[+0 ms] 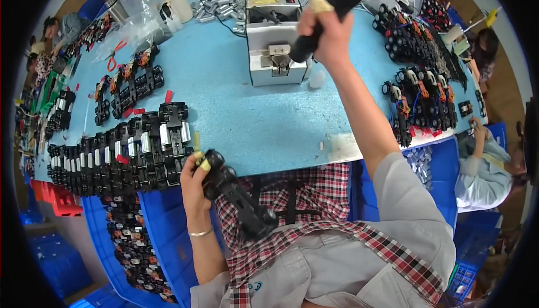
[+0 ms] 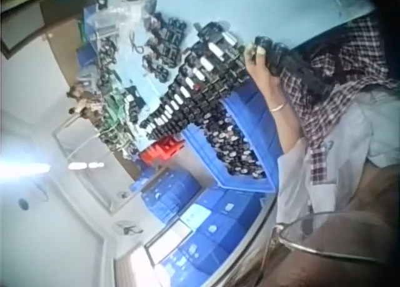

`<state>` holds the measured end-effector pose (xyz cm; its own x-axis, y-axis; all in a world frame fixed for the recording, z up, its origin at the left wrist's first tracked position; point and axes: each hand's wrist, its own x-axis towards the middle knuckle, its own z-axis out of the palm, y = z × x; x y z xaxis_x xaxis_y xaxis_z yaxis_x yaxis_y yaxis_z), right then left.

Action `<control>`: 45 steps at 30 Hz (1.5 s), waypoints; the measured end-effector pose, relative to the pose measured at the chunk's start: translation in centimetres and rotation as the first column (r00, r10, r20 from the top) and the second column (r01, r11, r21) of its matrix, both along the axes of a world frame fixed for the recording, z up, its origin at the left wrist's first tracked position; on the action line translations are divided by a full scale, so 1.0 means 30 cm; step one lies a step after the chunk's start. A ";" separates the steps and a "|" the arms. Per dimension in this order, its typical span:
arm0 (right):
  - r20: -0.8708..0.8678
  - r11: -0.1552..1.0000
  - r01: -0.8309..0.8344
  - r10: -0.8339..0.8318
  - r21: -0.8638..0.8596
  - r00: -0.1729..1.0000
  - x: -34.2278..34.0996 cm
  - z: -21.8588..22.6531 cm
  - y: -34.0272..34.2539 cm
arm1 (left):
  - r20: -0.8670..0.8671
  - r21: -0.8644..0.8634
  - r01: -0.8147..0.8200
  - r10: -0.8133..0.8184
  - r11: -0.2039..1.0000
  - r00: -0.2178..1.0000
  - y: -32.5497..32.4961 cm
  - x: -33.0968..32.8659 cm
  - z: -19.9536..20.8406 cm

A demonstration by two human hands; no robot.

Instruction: Assembling small components of toy vehicles using an electric screwdriver at a factory workbench.

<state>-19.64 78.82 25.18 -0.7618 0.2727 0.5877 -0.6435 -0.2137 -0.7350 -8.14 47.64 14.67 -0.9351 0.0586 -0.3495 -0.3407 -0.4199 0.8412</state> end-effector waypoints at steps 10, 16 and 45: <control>0.151 0.958 0.141 -0.183 0.250 0.972 -0.114 -0.025 -0.120 | 0.068 -0.063 0.451 -0.447 0.890 0.892 0.327 0.066 -0.046; 0.230 0.968 0.060 -0.118 0.245 0.966 -0.058 -0.060 -0.119 | -0.100 -0.320 0.477 -0.530 0.818 0.842 0.341 0.108 -0.186; 0.453 0.937 -0.337 0.262 0.091 0.852 0.411 -0.235 -0.266 | -0.034 -0.077 0.477 -0.480 0.876 0.877 0.350 0.129 -0.120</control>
<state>-7.30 70.85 18.14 -0.9764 -0.0796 0.2008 -0.1817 -0.2000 -0.9628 -4.29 58.13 11.06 -0.8149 0.4825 -0.3211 -0.4429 -0.1611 0.8820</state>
